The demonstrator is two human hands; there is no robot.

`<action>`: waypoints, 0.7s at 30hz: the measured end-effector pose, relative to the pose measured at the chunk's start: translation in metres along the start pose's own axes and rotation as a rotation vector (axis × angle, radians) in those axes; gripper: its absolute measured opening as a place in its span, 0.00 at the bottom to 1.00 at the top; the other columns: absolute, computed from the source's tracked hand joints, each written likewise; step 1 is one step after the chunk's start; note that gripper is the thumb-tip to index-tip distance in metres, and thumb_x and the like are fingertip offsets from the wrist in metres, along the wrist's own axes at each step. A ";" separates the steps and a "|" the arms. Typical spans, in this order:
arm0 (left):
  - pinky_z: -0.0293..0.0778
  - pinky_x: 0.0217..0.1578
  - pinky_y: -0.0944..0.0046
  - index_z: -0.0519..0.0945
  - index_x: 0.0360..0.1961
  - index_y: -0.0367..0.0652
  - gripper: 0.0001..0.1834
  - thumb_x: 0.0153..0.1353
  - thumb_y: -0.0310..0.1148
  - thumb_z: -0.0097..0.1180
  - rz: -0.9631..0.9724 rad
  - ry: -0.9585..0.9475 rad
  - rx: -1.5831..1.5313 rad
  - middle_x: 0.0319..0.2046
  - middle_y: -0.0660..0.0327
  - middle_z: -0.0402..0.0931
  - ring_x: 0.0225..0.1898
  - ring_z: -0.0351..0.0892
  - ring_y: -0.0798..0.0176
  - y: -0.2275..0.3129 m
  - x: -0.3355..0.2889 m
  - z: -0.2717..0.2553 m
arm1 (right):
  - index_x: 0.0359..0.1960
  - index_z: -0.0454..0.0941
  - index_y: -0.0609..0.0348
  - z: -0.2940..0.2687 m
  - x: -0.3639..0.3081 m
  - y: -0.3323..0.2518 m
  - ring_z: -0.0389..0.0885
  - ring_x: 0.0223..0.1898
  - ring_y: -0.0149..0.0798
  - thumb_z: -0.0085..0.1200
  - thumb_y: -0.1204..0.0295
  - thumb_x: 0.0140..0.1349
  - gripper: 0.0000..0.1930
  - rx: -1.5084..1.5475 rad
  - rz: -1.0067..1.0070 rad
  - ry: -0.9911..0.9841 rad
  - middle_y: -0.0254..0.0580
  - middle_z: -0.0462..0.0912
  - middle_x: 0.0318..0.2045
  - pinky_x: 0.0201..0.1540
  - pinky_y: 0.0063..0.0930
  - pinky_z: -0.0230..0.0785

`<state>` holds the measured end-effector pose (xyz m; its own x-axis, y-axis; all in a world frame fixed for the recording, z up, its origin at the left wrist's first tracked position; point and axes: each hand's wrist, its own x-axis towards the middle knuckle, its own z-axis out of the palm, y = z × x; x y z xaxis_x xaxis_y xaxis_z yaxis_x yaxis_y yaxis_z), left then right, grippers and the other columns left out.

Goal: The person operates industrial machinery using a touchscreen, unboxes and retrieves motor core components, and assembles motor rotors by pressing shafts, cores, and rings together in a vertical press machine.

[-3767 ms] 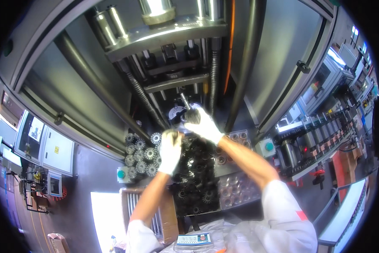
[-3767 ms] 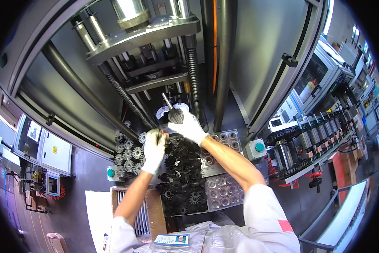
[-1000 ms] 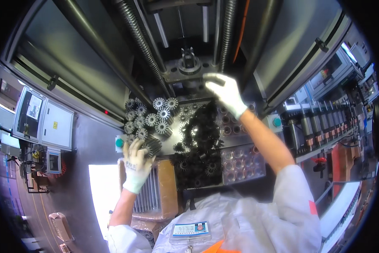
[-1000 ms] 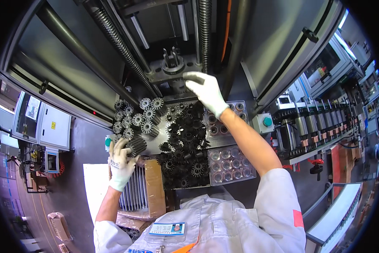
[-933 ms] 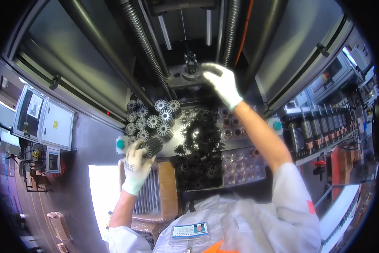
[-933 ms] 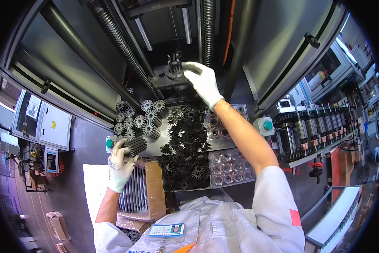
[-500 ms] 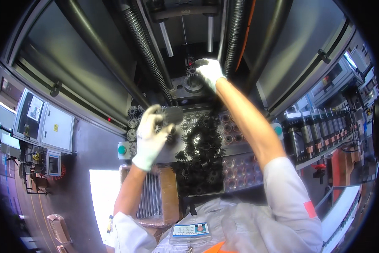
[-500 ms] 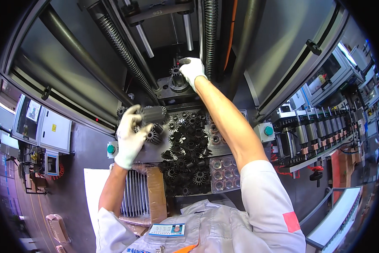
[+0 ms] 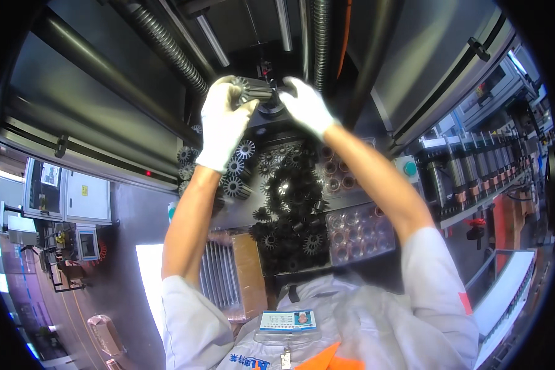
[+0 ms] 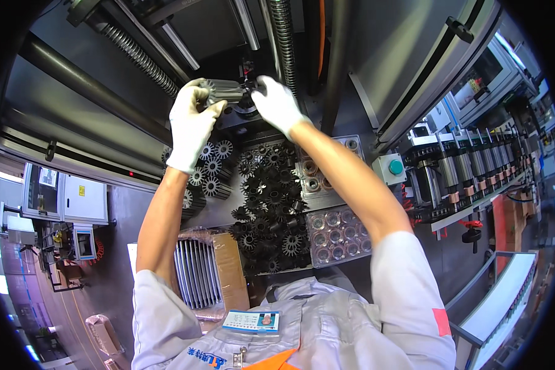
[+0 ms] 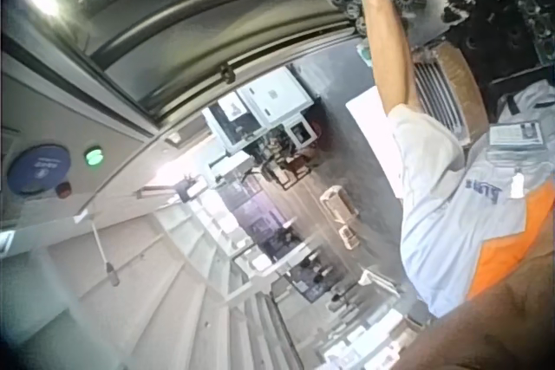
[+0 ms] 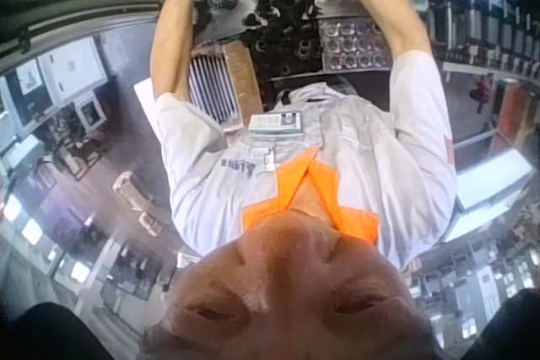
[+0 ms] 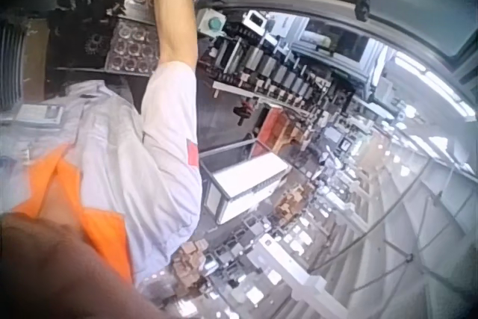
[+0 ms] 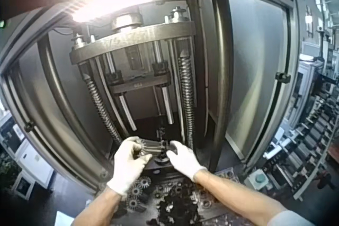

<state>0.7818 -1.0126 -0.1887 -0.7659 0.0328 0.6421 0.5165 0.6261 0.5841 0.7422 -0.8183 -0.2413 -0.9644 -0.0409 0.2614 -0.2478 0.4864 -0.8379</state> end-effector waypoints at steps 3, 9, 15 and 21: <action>0.77 0.45 0.61 0.75 0.36 0.35 0.18 0.46 0.23 0.72 0.125 -0.050 0.076 0.48 0.50 0.78 0.43 0.80 0.55 -0.003 0.016 0.009 | 0.60 0.73 0.56 -0.035 -0.087 0.021 0.75 0.59 0.55 0.56 0.55 0.63 0.27 -0.169 -0.016 -0.252 0.58 0.77 0.56 0.62 0.45 0.67; 0.75 0.44 0.55 0.75 0.38 0.36 0.18 0.50 0.28 0.70 0.242 -0.379 0.160 0.37 0.50 0.76 0.41 0.77 0.44 0.002 0.068 0.015 | 0.61 0.73 0.54 -0.075 -0.209 0.045 0.78 0.50 0.54 0.63 0.58 0.58 0.30 -0.160 0.085 -0.596 0.55 0.76 0.48 0.56 0.40 0.70; 0.76 0.46 0.53 0.79 0.40 0.37 0.19 0.49 0.33 0.71 0.053 -0.445 0.406 0.37 0.47 0.82 0.43 0.82 0.46 0.007 0.068 0.041 | 0.53 0.78 0.55 -0.055 -0.231 0.068 0.81 0.43 0.55 0.54 0.67 0.66 0.16 -0.159 -0.112 -0.440 0.49 0.80 0.42 0.47 0.43 0.73; 0.75 0.48 0.50 0.82 0.40 0.44 0.17 0.50 0.36 0.71 -0.043 -0.380 0.456 0.38 0.50 0.81 0.45 0.80 0.45 -0.040 0.017 0.069 | 0.47 0.82 0.53 -0.065 -0.228 0.055 0.82 0.41 0.48 0.55 0.68 0.64 0.11 -0.264 -0.225 -0.311 0.45 0.80 0.40 0.44 0.39 0.74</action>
<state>0.7222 -0.9834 -0.2356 -0.9095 0.2240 0.3503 0.3296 0.9019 0.2791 0.9548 -0.7251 -0.3162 -0.8813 -0.4109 0.2335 -0.4610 0.6390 -0.6158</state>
